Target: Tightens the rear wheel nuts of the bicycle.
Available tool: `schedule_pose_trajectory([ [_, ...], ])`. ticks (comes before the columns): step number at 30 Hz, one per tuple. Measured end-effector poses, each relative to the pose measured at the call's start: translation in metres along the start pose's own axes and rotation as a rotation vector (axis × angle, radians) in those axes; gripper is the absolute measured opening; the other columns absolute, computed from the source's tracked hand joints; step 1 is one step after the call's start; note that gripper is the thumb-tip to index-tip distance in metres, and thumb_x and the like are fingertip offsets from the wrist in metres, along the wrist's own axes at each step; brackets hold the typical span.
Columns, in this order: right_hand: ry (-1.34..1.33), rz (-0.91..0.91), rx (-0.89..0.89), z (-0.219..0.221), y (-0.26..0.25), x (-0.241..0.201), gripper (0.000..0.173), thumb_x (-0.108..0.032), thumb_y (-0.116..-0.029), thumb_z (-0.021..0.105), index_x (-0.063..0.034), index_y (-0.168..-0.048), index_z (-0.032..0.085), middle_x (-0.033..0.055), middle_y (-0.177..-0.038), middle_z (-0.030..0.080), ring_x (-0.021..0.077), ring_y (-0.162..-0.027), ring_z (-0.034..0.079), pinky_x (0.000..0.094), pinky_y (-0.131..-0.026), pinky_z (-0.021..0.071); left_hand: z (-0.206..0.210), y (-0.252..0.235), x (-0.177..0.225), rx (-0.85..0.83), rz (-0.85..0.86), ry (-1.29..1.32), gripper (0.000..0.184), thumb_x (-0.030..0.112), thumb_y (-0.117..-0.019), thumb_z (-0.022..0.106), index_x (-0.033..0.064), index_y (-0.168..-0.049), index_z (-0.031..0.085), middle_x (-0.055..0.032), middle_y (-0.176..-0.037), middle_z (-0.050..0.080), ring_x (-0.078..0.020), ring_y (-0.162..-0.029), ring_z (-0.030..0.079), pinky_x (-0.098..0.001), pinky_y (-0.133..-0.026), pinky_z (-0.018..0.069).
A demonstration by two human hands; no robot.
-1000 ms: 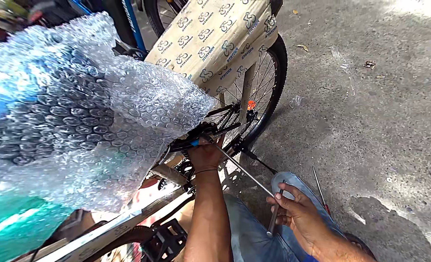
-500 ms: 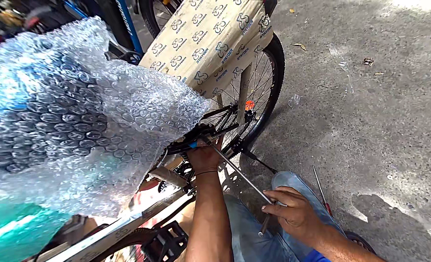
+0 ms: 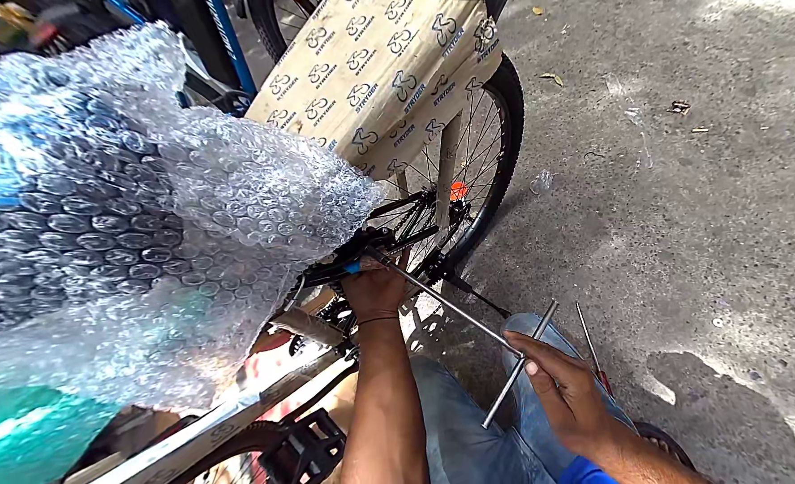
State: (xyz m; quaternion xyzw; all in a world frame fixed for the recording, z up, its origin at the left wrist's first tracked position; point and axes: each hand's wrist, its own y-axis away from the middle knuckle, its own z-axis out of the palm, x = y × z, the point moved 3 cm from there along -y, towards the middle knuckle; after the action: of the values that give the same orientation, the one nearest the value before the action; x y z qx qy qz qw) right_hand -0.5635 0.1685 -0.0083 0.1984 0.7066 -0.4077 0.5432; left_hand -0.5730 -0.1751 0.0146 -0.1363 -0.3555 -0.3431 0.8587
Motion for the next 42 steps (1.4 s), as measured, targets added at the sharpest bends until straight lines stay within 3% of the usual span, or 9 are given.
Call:
schedule_pose_trajectory([
  [4, 0.013, -0.009, 0.274, 0.001, -0.013, 0.004, 0.047, -0.016, -0.0985, 0.069, -0.0234, -0.144, 0.059, 0.0037, -0.158, 0.046, 0.0114, -0.084, 0.073, 0.0311, -0.073, 0.0663, 0.001, 0.0, -0.001, -0.022, -0.004, 0.035, 0.058, 0.05, -0.1075, 0.011, 0.0198, -0.135, 0.052, -0.004, -0.136, 0.058, -0.0246, -0.136, 0.05, -0.0627, -0.116, 0.0329],
  [7, -0.112, 0.001, 0.352, 0.003, -0.017, 0.001, 0.096, -0.004, -0.092, 0.073, -0.0429, -0.161, 0.019, 0.0003, -0.163, 0.037, 0.0185, -0.077, 0.074, 0.037, -0.072, 0.0677, -0.003, 0.0, 0.0, -0.061, -0.017, 0.046, 0.057, 0.047, -0.1081, 0.011, 0.0178, -0.136, 0.052, -0.0059, -0.138, 0.057, -0.0264, -0.137, 0.049, -0.0648, -0.117, 0.0304],
  [12, -0.445, 0.128, 0.555, 0.009, -0.021, -0.013, 0.116, 0.012, -0.0826, 0.073, -0.0458, -0.162, 0.012, 0.0027, -0.166, 0.03, 0.0264, -0.076, 0.075, 0.0414, -0.072, 0.068, 0.0, 0.0, 0.0, -0.115, -0.026, 0.043, 0.059, 0.048, -0.1074, 0.008, 0.0198, -0.135, 0.052, -0.0035, -0.138, 0.058, -0.0242, -0.137, 0.049, -0.0642, -0.117, 0.0296],
  [18, -1.157, 0.815, 0.292, 0.009, -0.021, -0.012, 0.028, -0.01, -0.1062, 0.051, -0.0032, -0.13, 0.064, 0.0235, -0.119, 0.071, 0.0294, -0.094, 0.075, 0.0411, -0.083, 0.0626, 0.001, 0.0, 0.002, -0.075, -0.016, 0.012, 0.055, 0.046, -0.1083, 0.011, 0.021, -0.13, 0.054, -0.0025, -0.129, 0.06, -0.0241, -0.13, 0.054, -0.0635, -0.114, 0.0342],
  [21, -0.659, 0.47, -0.085, 0.002, -0.021, 0.003, 0.031, -0.006, -0.1048, 0.053, -0.001, -0.133, 0.065, 0.0183, -0.119, 0.073, 0.0272, -0.106, 0.074, 0.0416, -0.096, 0.0612, 0.002, 0.001, 0.0, -0.059, -0.032, 0.02, 0.059, 0.047, -0.1082, 0.008, 0.0181, -0.142, 0.048, -0.0064, -0.146, 0.053, -0.0282, -0.143, 0.044, -0.0665, -0.118, 0.0274],
  [24, 0.033, 0.22, -0.296, 0.003, -0.025, 0.018, 0.033, -0.017, -0.1027, 0.05, -0.0231, -0.125, 0.074, -0.0036, -0.109, 0.072, 0.0069, -0.097, 0.068, 0.0306, -0.086, 0.0591, 0.001, 0.001, 0.002, -0.057, -0.028, 0.013, 0.062, 0.05, -0.1067, 0.007, 0.0185, -0.14, 0.049, -0.0059, -0.145, 0.053, -0.0276, -0.142, 0.044, -0.0678, -0.118, 0.0265],
  [28, 0.272, 0.073, -0.53, 0.015, -0.038, 0.014, 0.036, -0.015, -0.0948, 0.048, -0.0245, -0.116, 0.076, 0.0042, -0.1, 0.063, 0.0145, -0.086, 0.062, 0.036, -0.072, 0.0531, 0.006, 0.003, 0.003, -0.031, -0.03, 0.008, 0.061, 0.05, -0.1075, 0.009, 0.0183, -0.142, 0.048, -0.0055, -0.147, 0.052, -0.0268, -0.143, 0.043, -0.0664, -0.118, 0.027],
  [34, 0.707, -0.099, -0.33, 0.02, -0.047, -0.029, 0.024, -0.016, -0.0912, 0.055, -0.02, -0.104, 0.074, 0.0058, -0.095, 0.062, 0.0199, -0.071, 0.063, 0.0369, -0.056, 0.0522, 0.003, -0.001, 0.0, -0.025, -0.007, -0.029, 0.06, 0.055, -0.1062, 0.011, 0.021, -0.134, 0.052, -0.0032, -0.136, 0.057, -0.0249, -0.135, 0.049, -0.0677, -0.114, 0.0308],
  [42, 0.617, -0.08, -0.269, 0.029, -0.036, -0.021, 0.046, -0.008, -0.0919, 0.054, -0.0212, -0.134, 0.065, 0.0064, -0.105, 0.068, 0.0216, -0.084, 0.069, 0.039, -0.069, 0.0585, 0.005, 0.0, -0.001, -0.03, 0.012, -0.066, 0.058, 0.049, -0.1076, 0.009, 0.0204, -0.137, 0.05, -0.0045, -0.138, 0.055, -0.0258, -0.136, 0.048, -0.0676, -0.114, 0.0307],
])
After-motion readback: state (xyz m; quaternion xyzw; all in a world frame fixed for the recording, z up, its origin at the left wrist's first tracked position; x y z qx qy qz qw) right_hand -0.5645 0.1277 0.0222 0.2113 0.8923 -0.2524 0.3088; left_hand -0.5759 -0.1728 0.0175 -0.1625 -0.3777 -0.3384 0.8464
